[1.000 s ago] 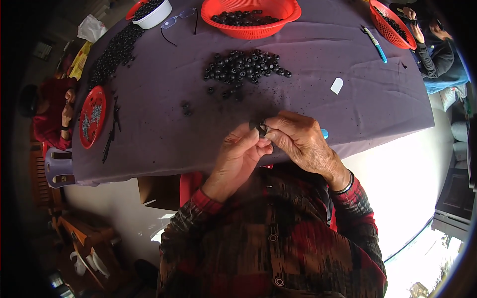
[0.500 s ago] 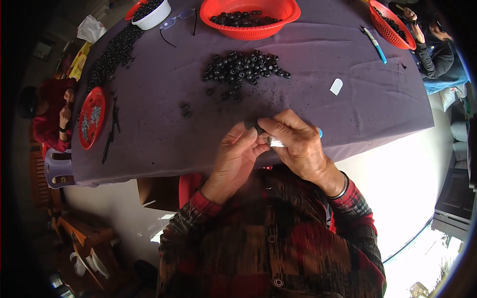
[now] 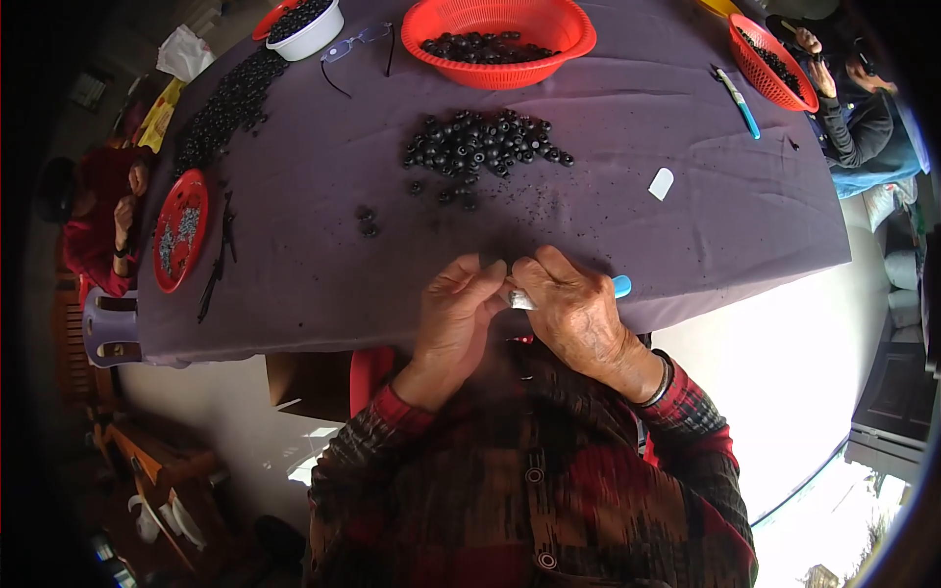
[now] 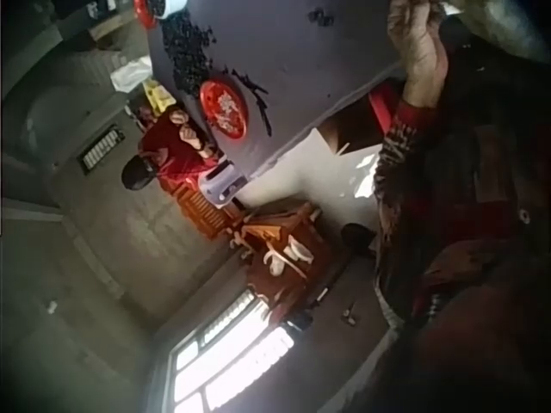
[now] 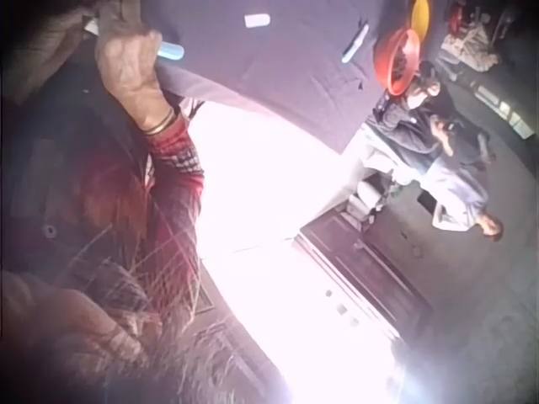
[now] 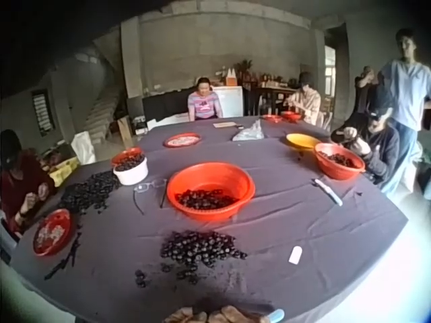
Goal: The person picks up small black components from a pile on the table one by one, trims excess material from each piece using a small blade, and places the finished parts into a separate pile on the table.
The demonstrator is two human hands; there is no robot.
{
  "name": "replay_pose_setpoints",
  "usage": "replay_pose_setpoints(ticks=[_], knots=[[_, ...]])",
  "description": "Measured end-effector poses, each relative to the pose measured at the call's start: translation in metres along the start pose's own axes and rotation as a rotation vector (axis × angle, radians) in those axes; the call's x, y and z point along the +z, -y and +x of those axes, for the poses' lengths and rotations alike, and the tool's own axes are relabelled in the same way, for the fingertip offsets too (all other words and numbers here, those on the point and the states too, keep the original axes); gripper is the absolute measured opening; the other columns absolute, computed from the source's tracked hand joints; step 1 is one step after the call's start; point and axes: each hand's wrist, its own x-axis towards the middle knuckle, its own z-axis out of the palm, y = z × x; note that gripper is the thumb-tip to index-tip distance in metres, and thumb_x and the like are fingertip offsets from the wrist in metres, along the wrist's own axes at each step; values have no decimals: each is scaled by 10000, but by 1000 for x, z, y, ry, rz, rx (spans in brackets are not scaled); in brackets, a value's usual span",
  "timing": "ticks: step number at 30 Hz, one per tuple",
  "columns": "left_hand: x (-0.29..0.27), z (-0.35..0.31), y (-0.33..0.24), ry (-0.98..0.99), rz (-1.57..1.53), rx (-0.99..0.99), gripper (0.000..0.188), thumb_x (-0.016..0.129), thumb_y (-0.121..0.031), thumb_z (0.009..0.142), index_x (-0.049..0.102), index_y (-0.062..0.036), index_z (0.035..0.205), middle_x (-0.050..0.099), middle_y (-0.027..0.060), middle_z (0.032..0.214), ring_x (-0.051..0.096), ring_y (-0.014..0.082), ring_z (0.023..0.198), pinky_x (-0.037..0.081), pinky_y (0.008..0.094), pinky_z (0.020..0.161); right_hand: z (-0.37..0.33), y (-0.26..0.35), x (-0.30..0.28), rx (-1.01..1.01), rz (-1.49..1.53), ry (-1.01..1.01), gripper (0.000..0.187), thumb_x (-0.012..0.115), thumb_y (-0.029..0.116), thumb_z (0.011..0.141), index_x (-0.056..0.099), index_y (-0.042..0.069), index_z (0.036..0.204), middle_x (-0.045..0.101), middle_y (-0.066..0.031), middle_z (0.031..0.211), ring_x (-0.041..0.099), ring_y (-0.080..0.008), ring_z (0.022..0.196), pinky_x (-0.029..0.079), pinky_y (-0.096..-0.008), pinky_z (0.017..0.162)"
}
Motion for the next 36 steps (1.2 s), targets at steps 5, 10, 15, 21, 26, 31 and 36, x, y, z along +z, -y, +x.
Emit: replay_pose_setpoints(ticks=[5,10,15,21,26,31,36], knots=[[-7,-2,-6,-80,31,30,102,651,-26,835,616,-102,892,655,27,854,628,136,763,504,298,676,4,6,-2,41,160,131,178,671,7,670,592,83,811,538,-63,751,588,-262,617,484,-362,508],[-22,24,-62,-223,553,419,107,709,-65,802,654,-68,894,647,34,868,592,86,693,481,240,579,22,-16,5,135,101,120,148,679,23,685,606,53,810,585,-110,770,604,-322,679,489,-386,566],[-57,52,-102,-351,1084,831,162,735,-39,774,665,30,903,625,19,827,560,69,703,451,207,632,59,-27,30,178,14,108,154,701,101,732,591,47,826,592,-120,802,604,-359,718,498,-424,600],[-79,71,-101,-458,1490,828,205,740,-90,742,656,30,886,587,90,782,579,181,688,460,291,648,72,-31,55,183,-56,149,197,705,128,710,532,53,768,613,-160,867,613,-392,681,516,-476,585],[-58,58,-98,-545,1512,1001,263,718,-122,754,644,15,965,574,150,920,590,319,850,478,375,725,68,-23,28,172,-33,139,180,699,100,682,571,43,796,626,-159,820,617,-375,680,509,-439,582],[-11,29,-53,-39,805,386,219,648,-51,860,618,-17,1074,617,-16,849,527,40,727,443,196,654,54,-4,-3,223,223,104,210,680,52,687,613,37,885,636,-133,789,624,-316,664,491,-369,580],[-7,24,-20,115,438,119,206,627,-76,874,626,-26,1075,642,17,870,562,67,741,457,233,635,43,-3,-17,190,257,38,224,695,57,703,617,37,912,616,-121,776,632,-302,701,504,-349,591]])
